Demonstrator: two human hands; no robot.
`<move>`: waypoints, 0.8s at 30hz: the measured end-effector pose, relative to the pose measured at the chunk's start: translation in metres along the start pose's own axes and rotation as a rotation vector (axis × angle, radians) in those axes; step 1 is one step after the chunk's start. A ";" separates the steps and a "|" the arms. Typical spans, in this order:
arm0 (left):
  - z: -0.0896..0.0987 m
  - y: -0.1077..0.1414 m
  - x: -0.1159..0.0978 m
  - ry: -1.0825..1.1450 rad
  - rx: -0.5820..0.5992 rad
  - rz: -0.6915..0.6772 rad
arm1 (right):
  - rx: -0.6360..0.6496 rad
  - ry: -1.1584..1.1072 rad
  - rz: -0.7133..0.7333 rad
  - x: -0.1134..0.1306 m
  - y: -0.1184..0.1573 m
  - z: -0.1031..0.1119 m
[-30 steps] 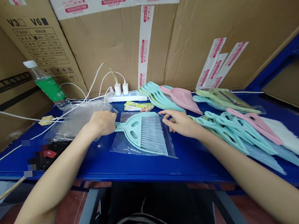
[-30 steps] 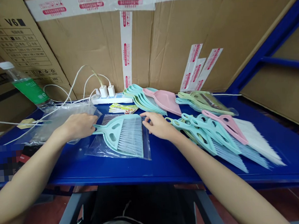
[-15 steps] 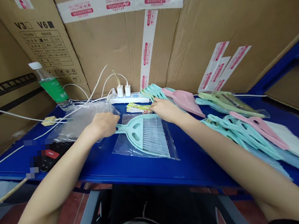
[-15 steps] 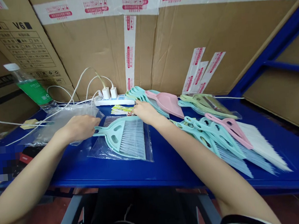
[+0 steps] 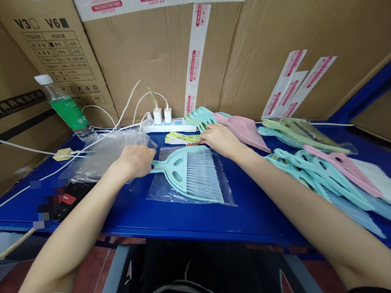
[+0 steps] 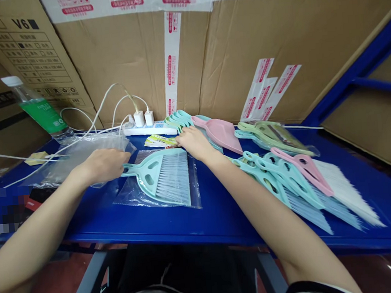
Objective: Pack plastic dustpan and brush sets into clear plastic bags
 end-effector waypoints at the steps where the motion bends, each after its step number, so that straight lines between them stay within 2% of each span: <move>1: 0.000 0.000 0.000 0.000 -0.001 -0.004 | -0.003 0.001 -0.007 -0.001 0.001 0.003; 4: 0.000 -0.001 0.000 -0.002 -0.006 -0.018 | -0.045 0.005 -0.005 -0.002 0.006 0.018; 7: 0.000 -0.002 0.001 0.014 -0.017 -0.013 | -0.153 0.008 0.057 0.004 0.018 0.040; 9: 0.000 -0.002 0.001 0.018 -0.018 -0.012 | -0.156 0.023 0.110 0.012 0.031 0.048; 14: -0.001 -0.002 -0.001 -0.030 -0.006 -0.018 | -0.160 -0.070 0.219 0.041 0.068 0.047; 17: 0.000 -0.001 -0.001 -0.041 0.000 -0.017 | -0.173 -0.287 0.242 0.049 0.082 0.042; 19: 0.000 -0.001 -0.001 -0.034 -0.002 -0.018 | -0.156 -0.478 0.197 0.045 0.087 0.036; 21: 0.001 -0.001 -0.001 -0.020 -0.007 -0.019 | -0.174 -0.585 0.093 0.034 0.091 0.029; 24: 0.001 -0.002 -0.001 -0.011 -0.012 -0.009 | -0.234 -0.519 -0.050 0.020 0.098 0.020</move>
Point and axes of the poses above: each hand's wrist, its own y-axis away from the middle knuckle, its own z-axis out of the back of the hand, x = y × z, the point moved 6 cm from there along -y, towards the middle knuckle, and after that the axes turned 15 degrees about z, right-handed, at the moved point
